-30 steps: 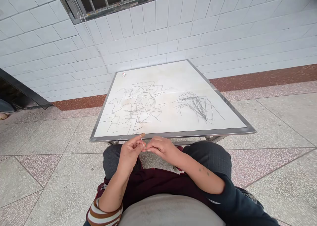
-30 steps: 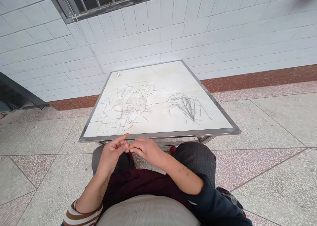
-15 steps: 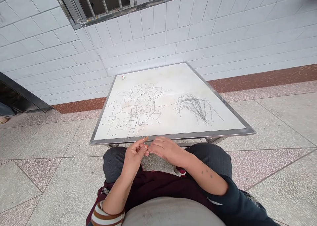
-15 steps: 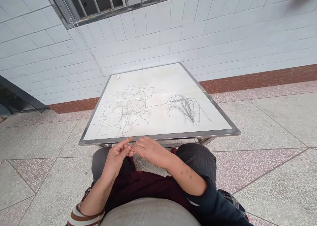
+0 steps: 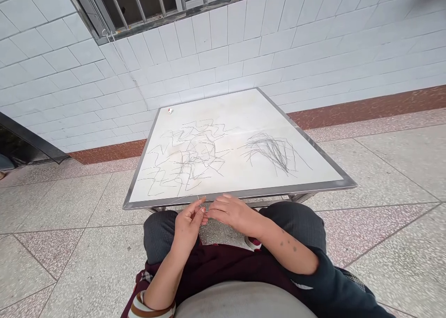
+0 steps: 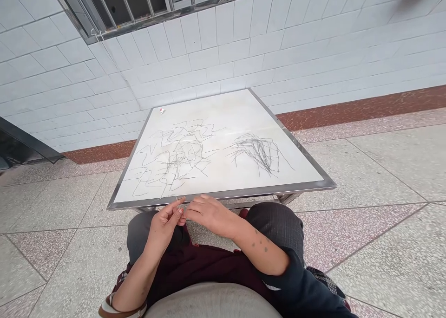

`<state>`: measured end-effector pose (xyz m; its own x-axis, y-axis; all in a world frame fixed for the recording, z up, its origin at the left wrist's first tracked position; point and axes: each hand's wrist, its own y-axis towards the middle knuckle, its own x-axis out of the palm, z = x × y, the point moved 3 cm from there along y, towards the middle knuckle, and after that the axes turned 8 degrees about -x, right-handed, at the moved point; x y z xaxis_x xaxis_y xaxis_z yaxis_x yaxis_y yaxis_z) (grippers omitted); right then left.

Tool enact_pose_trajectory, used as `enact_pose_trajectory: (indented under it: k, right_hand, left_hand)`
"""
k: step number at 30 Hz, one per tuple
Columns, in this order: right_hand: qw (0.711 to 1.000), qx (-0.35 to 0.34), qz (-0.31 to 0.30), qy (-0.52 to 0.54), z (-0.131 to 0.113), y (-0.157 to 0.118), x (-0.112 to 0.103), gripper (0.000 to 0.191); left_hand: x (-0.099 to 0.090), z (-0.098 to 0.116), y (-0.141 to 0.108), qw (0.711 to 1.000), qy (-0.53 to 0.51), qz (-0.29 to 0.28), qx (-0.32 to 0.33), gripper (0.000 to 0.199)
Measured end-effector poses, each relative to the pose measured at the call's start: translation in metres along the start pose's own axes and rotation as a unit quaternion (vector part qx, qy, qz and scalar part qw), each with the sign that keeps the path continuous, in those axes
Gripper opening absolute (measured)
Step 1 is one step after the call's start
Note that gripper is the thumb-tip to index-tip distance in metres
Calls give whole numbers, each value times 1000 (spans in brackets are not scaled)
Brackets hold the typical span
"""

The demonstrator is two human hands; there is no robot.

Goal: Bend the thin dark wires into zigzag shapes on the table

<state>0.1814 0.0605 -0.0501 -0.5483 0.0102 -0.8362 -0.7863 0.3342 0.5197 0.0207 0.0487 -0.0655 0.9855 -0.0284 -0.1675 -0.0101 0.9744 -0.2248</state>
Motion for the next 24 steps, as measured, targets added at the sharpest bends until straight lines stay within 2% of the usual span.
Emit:
enact_pose_trajectory:
  k: [5, 12, 15, 17, 19, 21, 22, 24]
  right_hand:
    - [1000, -10, -23, -4, 1, 1, -2, 23]
    - [999, -21, -36, -17, 7, 1, 1, 23]
    - [1000, 14, -2, 14, 15, -3, 1, 19]
    - [996, 60, 55, 42, 23, -6, 0, 16]
    - [979, 129, 137, 82, 33, -11, 2, 35]
    - [940, 203, 215, 168, 42, -17, 7, 56]
    - [914, 234, 235, 235, 45, -19, 11, 59]
    - [854, 262, 225, 388, 46, -18, 23, 50]
  left_hand:
    - [1, -4, 4, 1000, 13, -8, -14, 40]
    - [5, -12, 9, 999, 33, -8, 3, 36]
    - [6, -10, 10, 1000, -6, -5, -10, 38]
    - [6, -6, 9, 1000, -27, -1, -8, 38]
    - [6, -3, 6, 999, -34, 6, -4, 38]
    - [5, 0, 4, 999, -36, 17, -1, 37]
    - [5, 1, 3, 999, -36, 23, 0, 37]
    - [5, 3, 1, 999, -33, 35, 4, 37]
